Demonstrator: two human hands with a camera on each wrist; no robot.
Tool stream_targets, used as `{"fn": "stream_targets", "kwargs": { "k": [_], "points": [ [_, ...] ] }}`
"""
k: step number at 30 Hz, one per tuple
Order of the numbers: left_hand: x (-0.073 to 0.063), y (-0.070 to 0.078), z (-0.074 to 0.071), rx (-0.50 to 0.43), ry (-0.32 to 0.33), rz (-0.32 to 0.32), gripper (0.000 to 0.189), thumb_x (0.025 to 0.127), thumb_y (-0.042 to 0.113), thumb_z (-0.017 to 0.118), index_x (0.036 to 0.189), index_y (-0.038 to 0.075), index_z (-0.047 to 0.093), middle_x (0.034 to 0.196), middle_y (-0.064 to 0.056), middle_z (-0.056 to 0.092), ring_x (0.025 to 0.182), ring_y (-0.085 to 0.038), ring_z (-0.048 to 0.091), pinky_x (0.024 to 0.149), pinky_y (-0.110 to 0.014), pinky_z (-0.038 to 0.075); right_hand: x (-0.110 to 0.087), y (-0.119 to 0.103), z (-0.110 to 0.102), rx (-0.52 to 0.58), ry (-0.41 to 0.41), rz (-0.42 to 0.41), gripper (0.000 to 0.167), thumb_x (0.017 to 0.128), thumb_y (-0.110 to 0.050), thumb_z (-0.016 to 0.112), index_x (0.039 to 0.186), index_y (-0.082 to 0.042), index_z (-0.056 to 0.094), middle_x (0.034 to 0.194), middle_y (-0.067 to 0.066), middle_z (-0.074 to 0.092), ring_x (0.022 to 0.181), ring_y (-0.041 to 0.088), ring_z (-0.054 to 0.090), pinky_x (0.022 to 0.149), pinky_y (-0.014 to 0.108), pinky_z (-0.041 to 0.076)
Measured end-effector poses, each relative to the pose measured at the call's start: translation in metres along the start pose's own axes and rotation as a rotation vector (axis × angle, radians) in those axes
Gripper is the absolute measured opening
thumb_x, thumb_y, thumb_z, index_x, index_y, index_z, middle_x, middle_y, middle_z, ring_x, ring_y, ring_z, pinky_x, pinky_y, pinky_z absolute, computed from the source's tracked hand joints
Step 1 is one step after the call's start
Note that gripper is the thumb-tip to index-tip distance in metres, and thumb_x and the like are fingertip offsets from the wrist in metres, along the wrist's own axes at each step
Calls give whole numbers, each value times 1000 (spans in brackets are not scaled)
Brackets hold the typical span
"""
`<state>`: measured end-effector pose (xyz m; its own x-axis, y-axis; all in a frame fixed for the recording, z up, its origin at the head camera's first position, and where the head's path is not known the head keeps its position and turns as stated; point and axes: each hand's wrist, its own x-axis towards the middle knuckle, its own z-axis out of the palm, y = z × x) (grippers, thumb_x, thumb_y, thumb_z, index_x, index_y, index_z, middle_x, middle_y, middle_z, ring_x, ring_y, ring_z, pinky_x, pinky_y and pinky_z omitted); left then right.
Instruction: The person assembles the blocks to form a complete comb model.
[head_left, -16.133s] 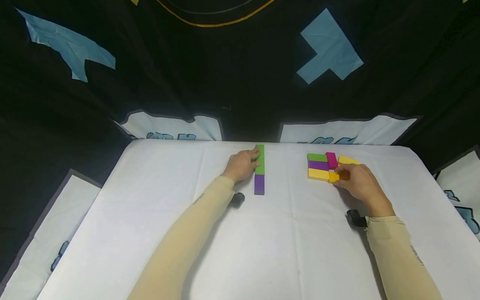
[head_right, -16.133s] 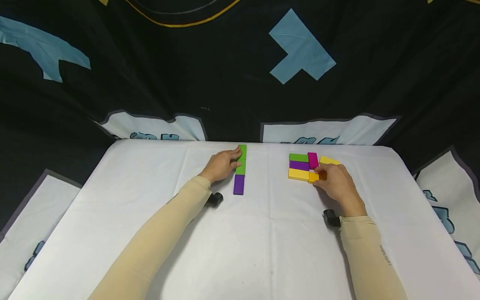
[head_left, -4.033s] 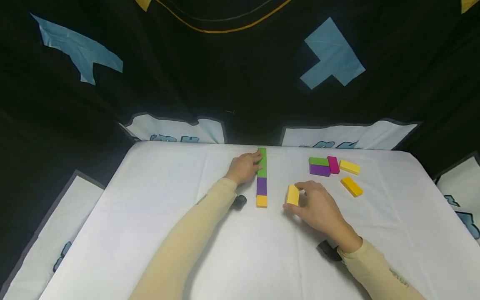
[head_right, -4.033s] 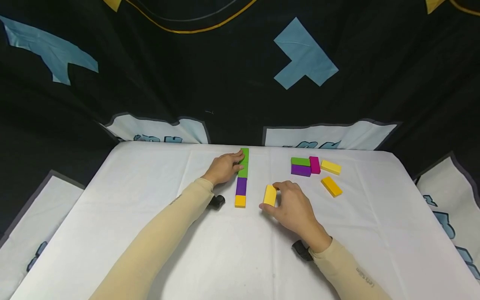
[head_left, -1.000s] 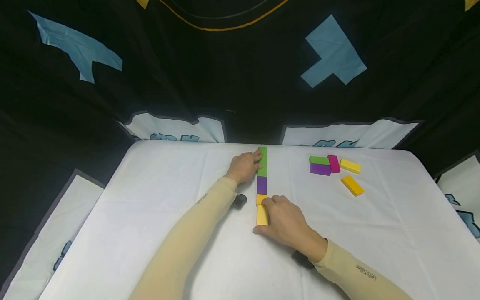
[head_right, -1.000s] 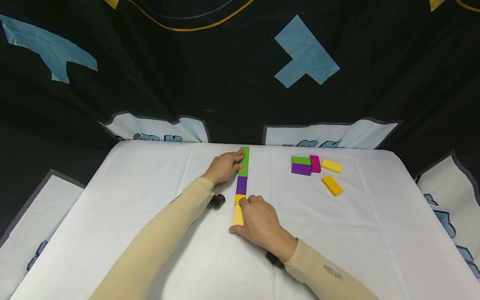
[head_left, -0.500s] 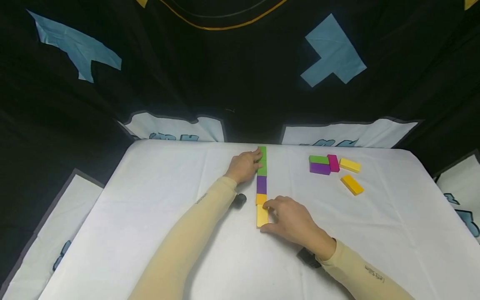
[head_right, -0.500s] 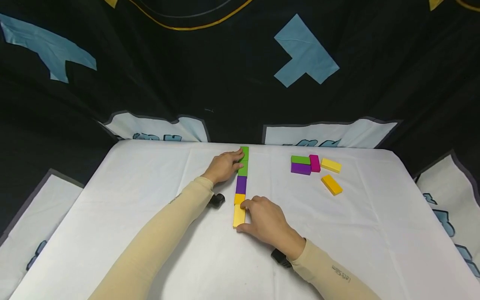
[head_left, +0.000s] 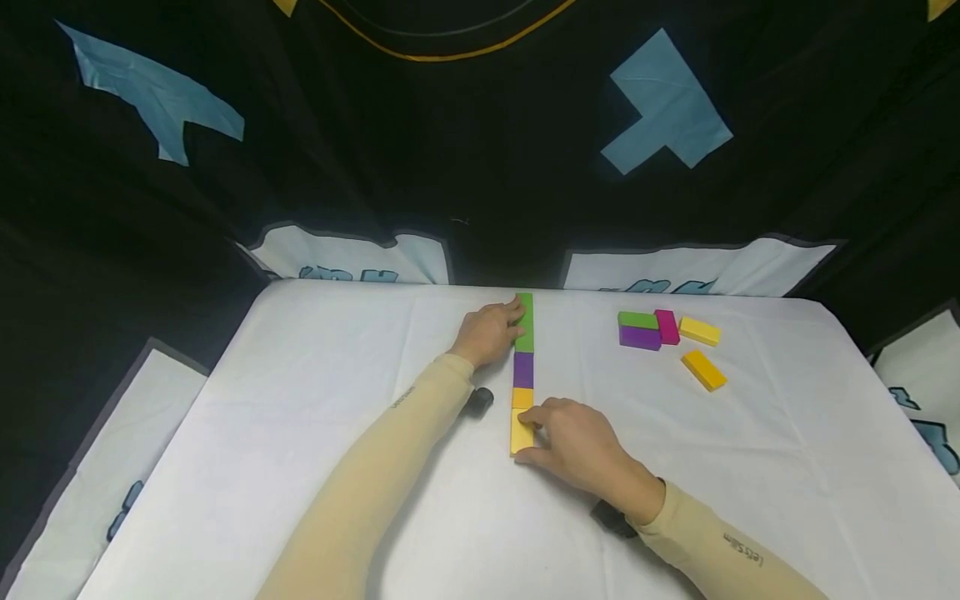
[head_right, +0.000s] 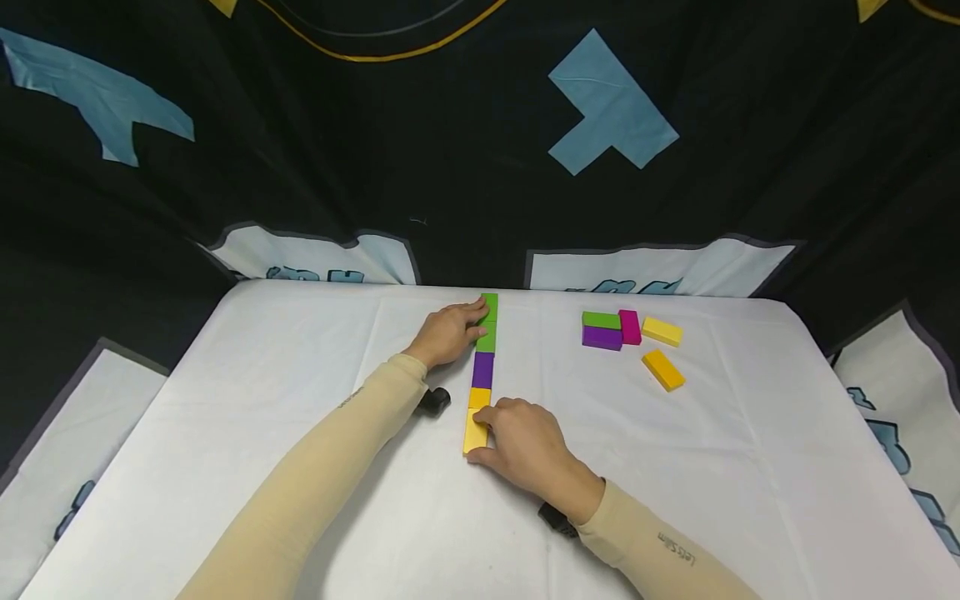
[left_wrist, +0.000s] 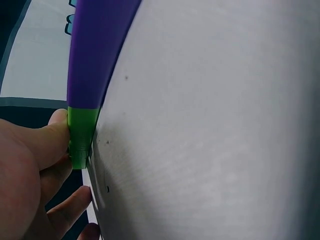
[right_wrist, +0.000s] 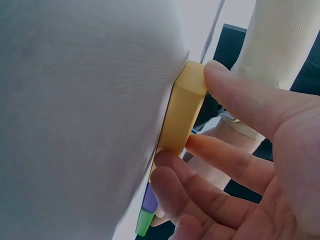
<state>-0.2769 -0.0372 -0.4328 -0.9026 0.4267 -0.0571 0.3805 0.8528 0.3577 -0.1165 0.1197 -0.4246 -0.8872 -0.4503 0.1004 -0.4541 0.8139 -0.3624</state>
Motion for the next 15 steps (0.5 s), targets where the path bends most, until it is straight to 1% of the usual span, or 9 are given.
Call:
{"fn": "stream_targets", "kwargs": {
  "k": [5,8,15],
  "points": [
    [1,0,1,-11,-2,-3,50,104,34,55,150,17,47,161,4,33,146,-24,37,119,-46,31,1,-1,0,6,3,7,45,73,-38,90,105,-10,78,88,-4,70,75,10,59,64,28,53],
    [1,0,0,-13,1,-4,50,104,34,55,150,17,47,161,3,34,146,-24,37,119,-46,31,1,-1,0,2,8,6,45,72,-38,91,105,-10,77,87,-3,69,75,10,59,64,28,53],
    [0,-1,0,-7,-4,-6,50,104,34,55,151,17,47,161,4,33,146,-24,37,119,-45,32,2,0,1,7,6,10,48,72,-37,91,108,-10,76,91,-2,71,83,14,64,71,33,57]
  ]
}}
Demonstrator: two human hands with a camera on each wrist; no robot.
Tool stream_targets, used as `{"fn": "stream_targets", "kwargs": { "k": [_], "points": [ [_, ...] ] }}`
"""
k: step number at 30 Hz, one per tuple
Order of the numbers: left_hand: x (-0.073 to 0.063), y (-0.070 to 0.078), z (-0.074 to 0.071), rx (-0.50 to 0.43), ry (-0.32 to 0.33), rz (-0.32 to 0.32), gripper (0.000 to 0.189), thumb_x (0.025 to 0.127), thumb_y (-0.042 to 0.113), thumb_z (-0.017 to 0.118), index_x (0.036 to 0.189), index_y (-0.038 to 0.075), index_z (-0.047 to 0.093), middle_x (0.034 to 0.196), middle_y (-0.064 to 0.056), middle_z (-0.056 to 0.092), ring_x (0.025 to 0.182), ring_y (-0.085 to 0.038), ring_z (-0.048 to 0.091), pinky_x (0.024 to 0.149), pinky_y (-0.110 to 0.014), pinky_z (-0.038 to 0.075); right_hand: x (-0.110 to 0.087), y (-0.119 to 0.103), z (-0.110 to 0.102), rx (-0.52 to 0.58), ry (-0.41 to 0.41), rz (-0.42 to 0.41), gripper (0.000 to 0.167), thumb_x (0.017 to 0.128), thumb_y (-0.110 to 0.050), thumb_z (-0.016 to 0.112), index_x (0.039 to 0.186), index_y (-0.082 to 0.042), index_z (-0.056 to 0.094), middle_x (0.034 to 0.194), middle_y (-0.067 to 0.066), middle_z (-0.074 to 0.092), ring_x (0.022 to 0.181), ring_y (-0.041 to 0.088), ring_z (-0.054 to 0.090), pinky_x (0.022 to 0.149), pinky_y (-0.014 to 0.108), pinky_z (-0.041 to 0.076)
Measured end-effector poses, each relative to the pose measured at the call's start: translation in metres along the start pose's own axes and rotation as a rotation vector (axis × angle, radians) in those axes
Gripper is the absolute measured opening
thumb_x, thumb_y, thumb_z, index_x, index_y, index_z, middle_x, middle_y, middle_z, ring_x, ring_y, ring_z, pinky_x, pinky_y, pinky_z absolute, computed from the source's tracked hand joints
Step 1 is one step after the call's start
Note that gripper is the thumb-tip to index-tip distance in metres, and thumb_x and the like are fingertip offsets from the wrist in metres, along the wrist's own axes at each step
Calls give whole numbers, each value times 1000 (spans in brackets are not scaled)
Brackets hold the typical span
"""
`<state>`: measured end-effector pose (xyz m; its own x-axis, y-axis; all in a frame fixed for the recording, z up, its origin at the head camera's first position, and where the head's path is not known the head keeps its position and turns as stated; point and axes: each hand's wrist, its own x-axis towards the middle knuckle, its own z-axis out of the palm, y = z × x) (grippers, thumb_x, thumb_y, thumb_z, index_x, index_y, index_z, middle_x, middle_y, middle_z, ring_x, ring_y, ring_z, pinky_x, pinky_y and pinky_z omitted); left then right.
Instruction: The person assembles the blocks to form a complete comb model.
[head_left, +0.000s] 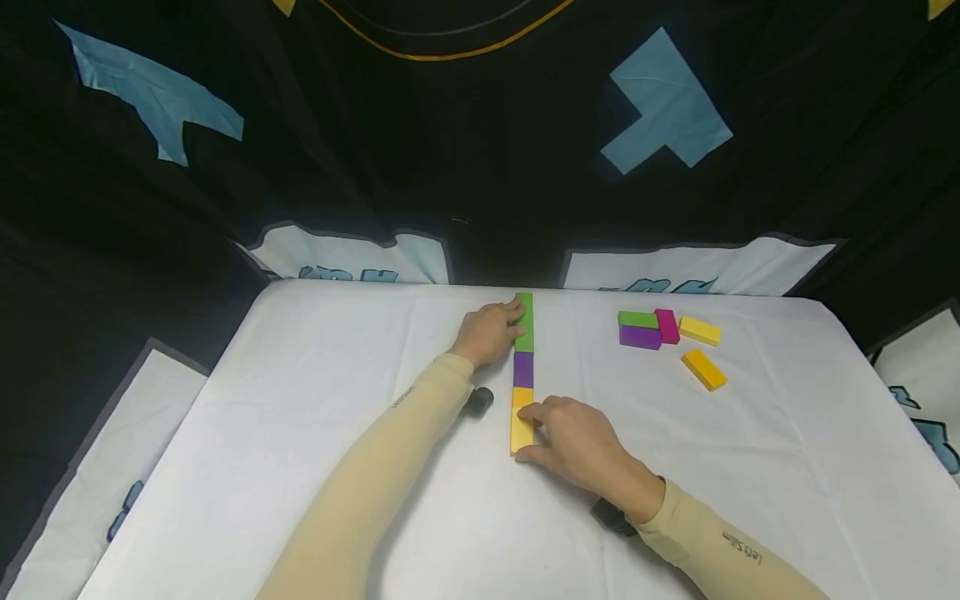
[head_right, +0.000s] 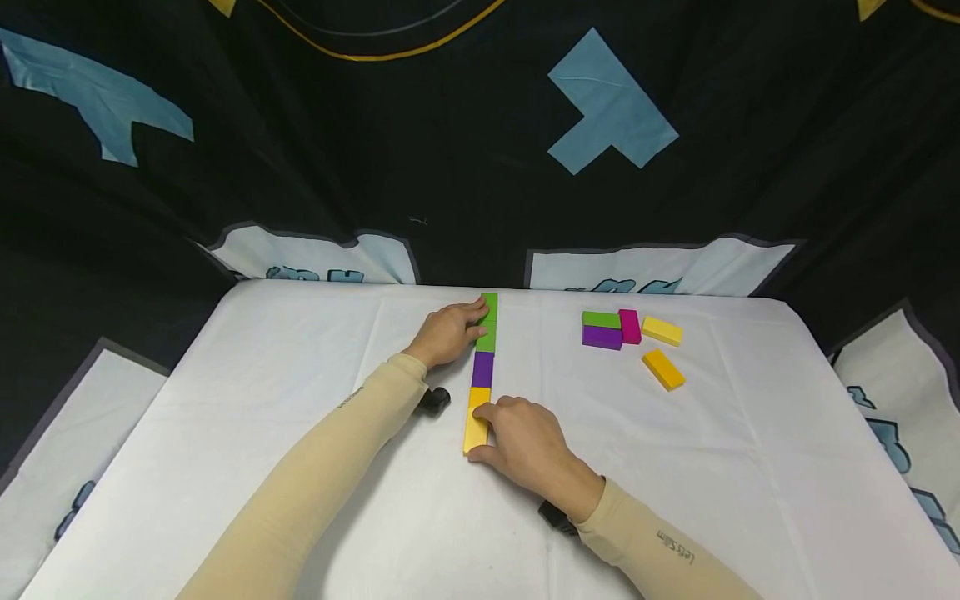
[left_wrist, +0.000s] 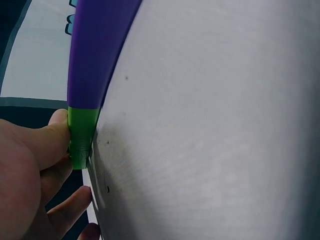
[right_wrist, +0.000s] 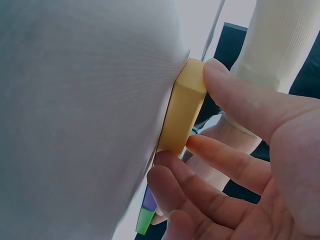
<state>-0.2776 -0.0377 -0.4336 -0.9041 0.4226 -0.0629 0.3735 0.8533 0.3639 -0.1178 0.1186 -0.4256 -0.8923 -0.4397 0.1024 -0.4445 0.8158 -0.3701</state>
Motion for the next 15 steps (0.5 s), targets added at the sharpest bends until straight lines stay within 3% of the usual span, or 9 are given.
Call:
{"fn": "stream_targets", "kwargs": {
  "k": [7,15],
  "points": [
    [1,-1,1,-4,0,1,51,104,34,54,151,17,46,161,4,33,146,-24,36,119,-45,30,-2,4,-1,43,1,16,48,74,-36,90,111,-10,76,93,-2,71,86,14,65,75,33,56],
    [1,0,1,1,5,5,50,104,34,55,150,16,47,161,3,34,146,-24,37,119,-45,31,-8,14,-22,133,48,92,49,77,-35,88,117,-11,73,101,1,73,91,17,67,79,36,55]
  ]
}}
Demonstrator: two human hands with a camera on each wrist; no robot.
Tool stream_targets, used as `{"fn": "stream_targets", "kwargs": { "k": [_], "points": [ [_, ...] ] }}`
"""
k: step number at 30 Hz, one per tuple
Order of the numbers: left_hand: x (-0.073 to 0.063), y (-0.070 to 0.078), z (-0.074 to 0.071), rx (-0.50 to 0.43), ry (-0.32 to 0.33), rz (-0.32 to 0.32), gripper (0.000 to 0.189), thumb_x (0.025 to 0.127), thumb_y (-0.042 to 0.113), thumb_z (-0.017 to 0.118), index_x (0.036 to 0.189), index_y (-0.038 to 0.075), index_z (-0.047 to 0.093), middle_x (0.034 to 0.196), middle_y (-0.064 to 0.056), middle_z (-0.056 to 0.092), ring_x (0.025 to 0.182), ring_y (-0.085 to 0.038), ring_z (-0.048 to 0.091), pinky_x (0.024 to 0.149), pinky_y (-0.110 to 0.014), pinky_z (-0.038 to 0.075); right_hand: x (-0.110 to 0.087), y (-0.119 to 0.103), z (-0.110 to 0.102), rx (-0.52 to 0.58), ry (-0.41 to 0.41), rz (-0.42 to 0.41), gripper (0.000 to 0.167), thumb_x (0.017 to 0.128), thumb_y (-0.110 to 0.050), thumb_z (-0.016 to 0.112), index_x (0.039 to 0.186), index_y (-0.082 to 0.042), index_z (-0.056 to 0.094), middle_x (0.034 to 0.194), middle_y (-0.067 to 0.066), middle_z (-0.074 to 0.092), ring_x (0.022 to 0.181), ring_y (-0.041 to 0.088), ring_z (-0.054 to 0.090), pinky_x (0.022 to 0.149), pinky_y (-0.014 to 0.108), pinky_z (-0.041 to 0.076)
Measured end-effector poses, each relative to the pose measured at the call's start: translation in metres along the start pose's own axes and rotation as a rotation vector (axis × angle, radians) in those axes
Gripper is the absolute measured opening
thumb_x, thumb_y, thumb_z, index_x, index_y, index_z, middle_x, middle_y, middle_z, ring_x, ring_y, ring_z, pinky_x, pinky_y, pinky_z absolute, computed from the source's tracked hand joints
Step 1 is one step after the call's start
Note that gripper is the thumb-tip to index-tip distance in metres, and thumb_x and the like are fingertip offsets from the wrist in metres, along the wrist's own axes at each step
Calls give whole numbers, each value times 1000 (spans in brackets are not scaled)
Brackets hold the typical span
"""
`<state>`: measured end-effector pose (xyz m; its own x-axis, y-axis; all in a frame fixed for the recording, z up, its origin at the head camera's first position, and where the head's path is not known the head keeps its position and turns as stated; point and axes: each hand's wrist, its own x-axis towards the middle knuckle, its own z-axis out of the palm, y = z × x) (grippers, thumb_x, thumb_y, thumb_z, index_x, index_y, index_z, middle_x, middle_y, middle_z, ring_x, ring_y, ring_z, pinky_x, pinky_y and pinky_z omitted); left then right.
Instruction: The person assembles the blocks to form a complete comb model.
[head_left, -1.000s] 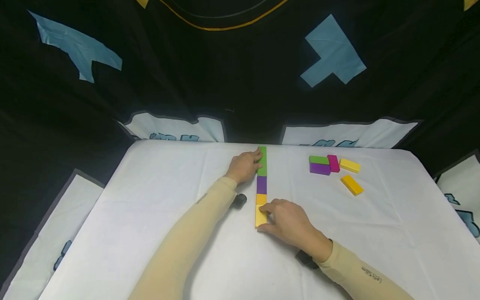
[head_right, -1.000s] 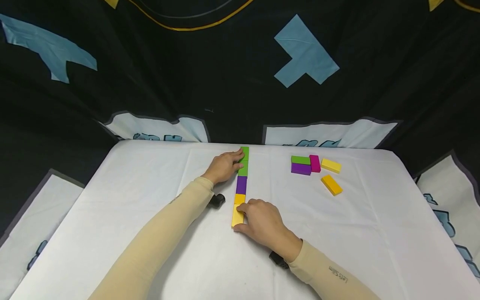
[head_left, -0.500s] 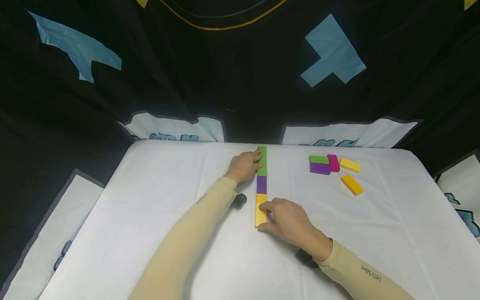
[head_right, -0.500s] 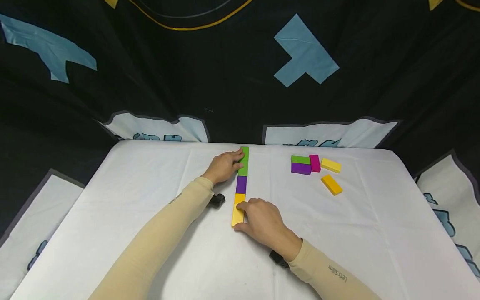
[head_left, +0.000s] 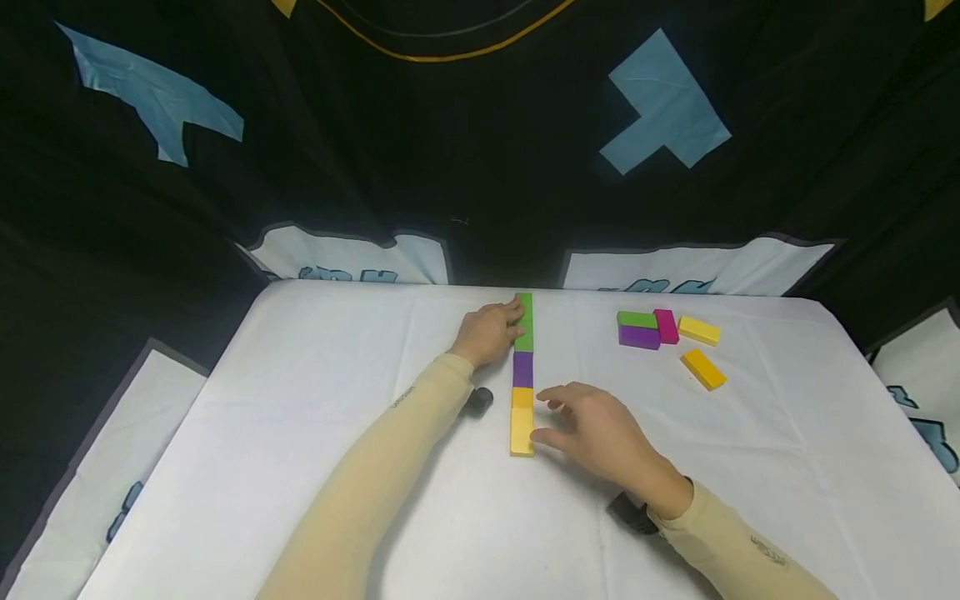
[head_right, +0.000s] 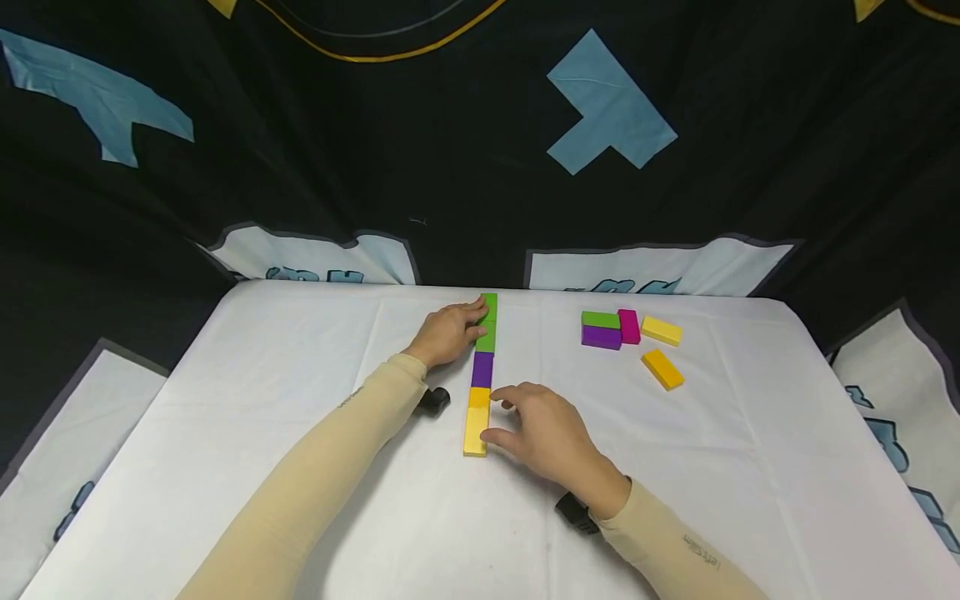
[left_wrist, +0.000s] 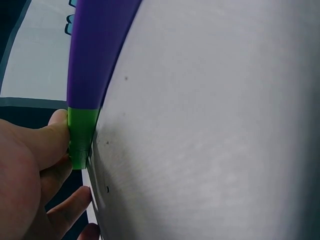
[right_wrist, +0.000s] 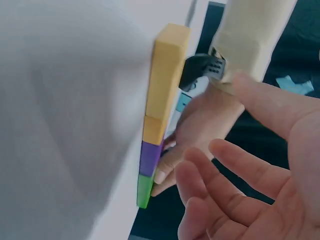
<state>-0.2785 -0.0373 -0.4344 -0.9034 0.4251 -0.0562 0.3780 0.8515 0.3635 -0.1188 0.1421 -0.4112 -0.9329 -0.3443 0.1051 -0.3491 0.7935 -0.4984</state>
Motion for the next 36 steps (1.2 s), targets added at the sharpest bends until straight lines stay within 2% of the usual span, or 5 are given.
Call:
{"fn": "stream_targets", "kwargs": {
  "k": [6,15,28,33,36],
  "points": [
    [1,0,1,-2,-6,-4,51,104,34,54,151,17,46,161,3,33,146,-24,36,120,-45,29,-1,11,-16,87,38,28,46,82,-33,85,120,-11,72,107,1,73,92,20,66,74,34,52],
    [2,0,2,-4,-14,-2,52,104,34,55,152,18,45,161,4,33,146,-25,36,119,-47,31,-5,40,-42,55,160,58,39,87,-25,81,121,-10,71,109,8,72,93,28,66,75,40,55],
    [1,-1,1,4,-2,12,50,104,33,55,150,16,46,161,2,34,146,-24,37,119,-43,31,-12,87,-68,38,268,87,39,89,-24,78,120,-2,69,111,16,70,86,31,65,71,41,52],
    [0,0,0,-15,-3,3,50,104,32,55,150,16,47,161,2,34,146,-24,36,120,-43,30,-16,105,-72,16,311,91,40,88,-19,79,122,0,67,118,21,66,96,35,64,74,45,52],
    [0,0,0,-21,-3,-4,50,104,32,55,151,16,46,161,3,33,147,-23,35,120,-42,29,-20,115,-75,18,317,114,43,89,-19,78,125,0,65,122,24,64,101,39,63,80,54,54]
  ]
}}
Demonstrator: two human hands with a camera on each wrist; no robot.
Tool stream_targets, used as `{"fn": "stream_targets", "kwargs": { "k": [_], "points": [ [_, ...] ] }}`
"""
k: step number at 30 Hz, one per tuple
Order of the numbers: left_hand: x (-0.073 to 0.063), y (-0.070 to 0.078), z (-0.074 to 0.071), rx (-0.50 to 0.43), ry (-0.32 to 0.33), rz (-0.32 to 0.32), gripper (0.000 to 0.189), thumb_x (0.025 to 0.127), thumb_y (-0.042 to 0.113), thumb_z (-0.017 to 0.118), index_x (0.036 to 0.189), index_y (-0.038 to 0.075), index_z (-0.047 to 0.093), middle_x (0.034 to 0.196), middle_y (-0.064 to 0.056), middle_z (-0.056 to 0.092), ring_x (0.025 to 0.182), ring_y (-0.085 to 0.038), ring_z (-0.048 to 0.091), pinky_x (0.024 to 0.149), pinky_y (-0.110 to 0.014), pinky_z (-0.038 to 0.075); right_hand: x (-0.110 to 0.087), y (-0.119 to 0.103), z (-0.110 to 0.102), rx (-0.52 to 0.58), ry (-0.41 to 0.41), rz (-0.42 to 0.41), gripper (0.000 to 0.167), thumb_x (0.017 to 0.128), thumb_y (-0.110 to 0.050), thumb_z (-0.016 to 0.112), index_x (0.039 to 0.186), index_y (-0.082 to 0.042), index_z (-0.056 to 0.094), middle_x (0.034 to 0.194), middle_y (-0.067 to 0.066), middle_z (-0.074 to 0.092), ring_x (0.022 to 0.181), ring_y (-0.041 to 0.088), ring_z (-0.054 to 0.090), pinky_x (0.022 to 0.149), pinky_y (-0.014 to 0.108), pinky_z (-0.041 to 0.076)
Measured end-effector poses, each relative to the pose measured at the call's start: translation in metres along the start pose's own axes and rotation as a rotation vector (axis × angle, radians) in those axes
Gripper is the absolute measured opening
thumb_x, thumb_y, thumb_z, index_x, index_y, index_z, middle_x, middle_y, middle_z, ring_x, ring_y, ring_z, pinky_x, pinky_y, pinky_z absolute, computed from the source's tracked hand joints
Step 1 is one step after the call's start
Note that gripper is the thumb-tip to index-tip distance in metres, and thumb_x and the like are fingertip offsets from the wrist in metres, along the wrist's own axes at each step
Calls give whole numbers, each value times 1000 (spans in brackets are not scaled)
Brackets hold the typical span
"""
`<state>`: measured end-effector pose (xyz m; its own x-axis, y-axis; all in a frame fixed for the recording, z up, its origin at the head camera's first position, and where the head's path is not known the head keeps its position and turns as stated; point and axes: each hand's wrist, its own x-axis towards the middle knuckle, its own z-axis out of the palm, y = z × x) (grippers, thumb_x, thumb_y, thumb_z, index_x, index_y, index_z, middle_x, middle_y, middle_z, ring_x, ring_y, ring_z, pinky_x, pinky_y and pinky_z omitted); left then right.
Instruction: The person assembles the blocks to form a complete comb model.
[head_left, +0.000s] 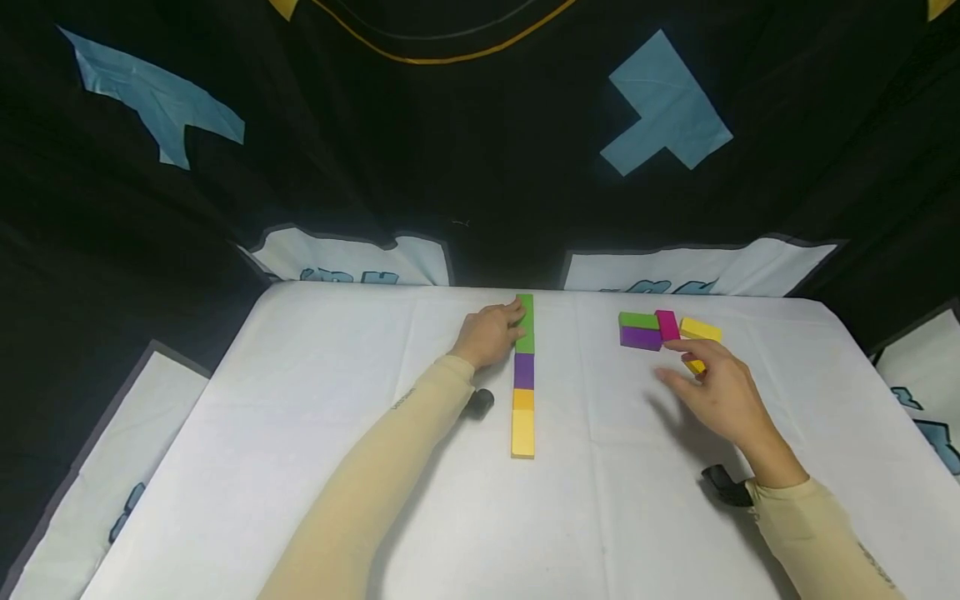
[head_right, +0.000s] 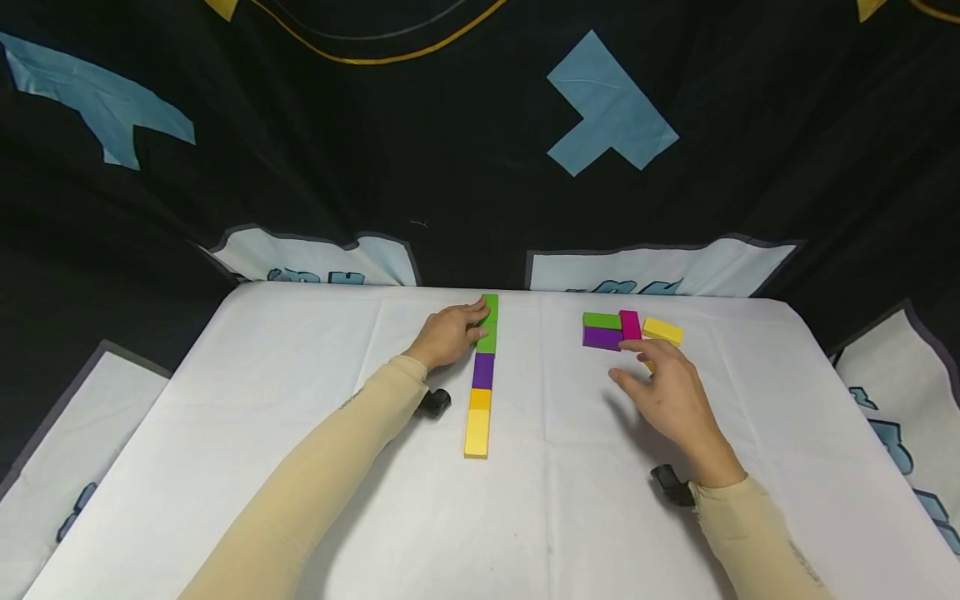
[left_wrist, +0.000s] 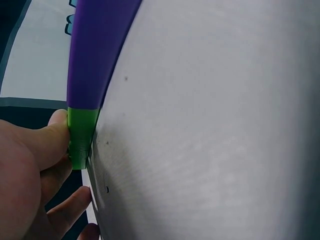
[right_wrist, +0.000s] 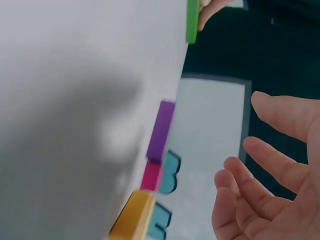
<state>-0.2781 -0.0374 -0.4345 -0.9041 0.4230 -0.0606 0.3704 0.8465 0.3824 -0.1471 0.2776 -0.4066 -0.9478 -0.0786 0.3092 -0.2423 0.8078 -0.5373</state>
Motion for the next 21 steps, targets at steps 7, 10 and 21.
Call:
{"fn": "stream_targets", "kwargs": {
  "k": [7,10,21],
  "points": [
    [0,0,0,3,-2,-2,51,104,33,55,151,17,46,162,3,33,146,-24,36,120,-43,29,1,19,-7,-64,-27,111,49,92,-22,74,132,3,60,125,31,57,111,48,55,90,66,50],
    [0,0,-1,3,0,-2,50,104,33,55,151,16,46,161,3,33,146,-24,36,120,-43,29,3,24,-8,-108,-58,156,51,93,-20,74,135,4,58,129,34,54,114,50,50,91,66,49],
    [0,0,0,0,-2,0,51,104,33,55,151,16,46,161,2,33,146,-25,36,119,-45,30,16,51,-13,-182,-327,245,70,89,-17,73,148,5,40,138,38,41,124,57,34,97,74,40]
  ]
}}
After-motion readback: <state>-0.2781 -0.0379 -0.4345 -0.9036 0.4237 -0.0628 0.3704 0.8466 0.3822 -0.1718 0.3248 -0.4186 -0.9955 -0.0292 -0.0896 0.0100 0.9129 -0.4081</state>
